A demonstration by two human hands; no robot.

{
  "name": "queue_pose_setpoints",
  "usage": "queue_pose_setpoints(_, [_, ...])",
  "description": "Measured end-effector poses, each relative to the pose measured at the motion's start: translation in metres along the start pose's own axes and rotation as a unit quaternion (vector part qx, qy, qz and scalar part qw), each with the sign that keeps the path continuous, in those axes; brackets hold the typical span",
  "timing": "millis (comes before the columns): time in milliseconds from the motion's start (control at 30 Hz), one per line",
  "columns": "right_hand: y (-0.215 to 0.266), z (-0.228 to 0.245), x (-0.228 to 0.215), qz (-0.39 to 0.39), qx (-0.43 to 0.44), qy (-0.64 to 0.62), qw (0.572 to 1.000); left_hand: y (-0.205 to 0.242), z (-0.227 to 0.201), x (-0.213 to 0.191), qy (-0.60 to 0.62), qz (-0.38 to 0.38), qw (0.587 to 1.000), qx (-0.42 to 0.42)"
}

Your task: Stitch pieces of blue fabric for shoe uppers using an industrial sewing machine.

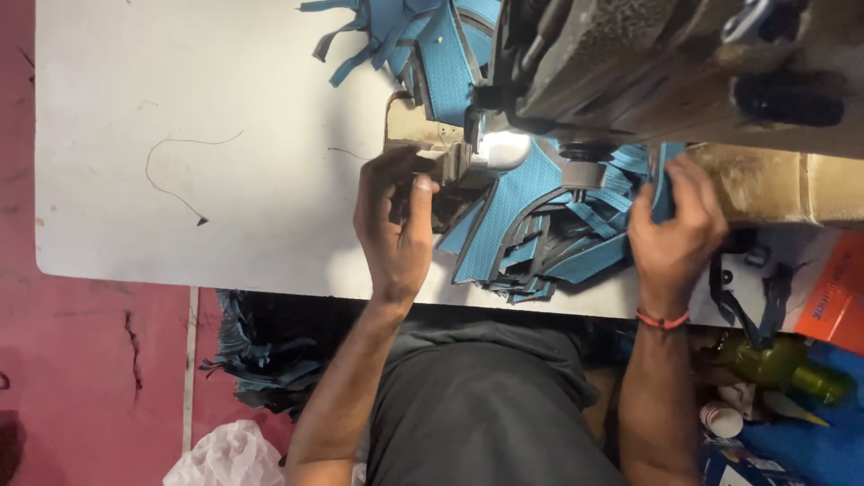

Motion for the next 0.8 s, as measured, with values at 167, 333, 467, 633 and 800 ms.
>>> queue_pose_setpoints(167, [0.001, 0.061, -0.07, -0.159, 0.007, 0.005, 0.987, 0.009, -0.037, 0.003, -0.031, 0.038, 0.999, -0.024])
queue_pose_setpoints(333, [-0.003, 0.061, -0.058, -0.092, -0.027, -0.007, 0.995, 0.017, -0.063, 0.02, -0.031, 0.116, 0.99, 0.077])
queue_pose_setpoints(467, [-0.021, 0.025, -0.019, -0.022, -0.045, -0.008, 0.999, 0.024, -0.058, 0.021, -0.056, 0.114, 0.985, 0.113])
queue_pose_setpoints(633, [-0.042, -0.093, 0.056, 0.048, 0.072, -0.023, 0.996, 0.029, -0.054, 0.025, -0.054, 0.126, 0.987, 0.087])
queue_pose_setpoints(800, [-0.058, -0.206, 0.138, 0.088, 0.08, 0.03, 0.992, 0.029, -0.054, 0.017, -0.062, 0.137, 0.987, 0.061])
Point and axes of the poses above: each hand's wrist, its own y-axis away from the middle knuckle, its own x-axis out of the palm, z = x × y, the point moved 3 cm from there along -y, towards the middle knuckle, and after that the axes turned 5 degrees about -y, right-handed, at the moved point
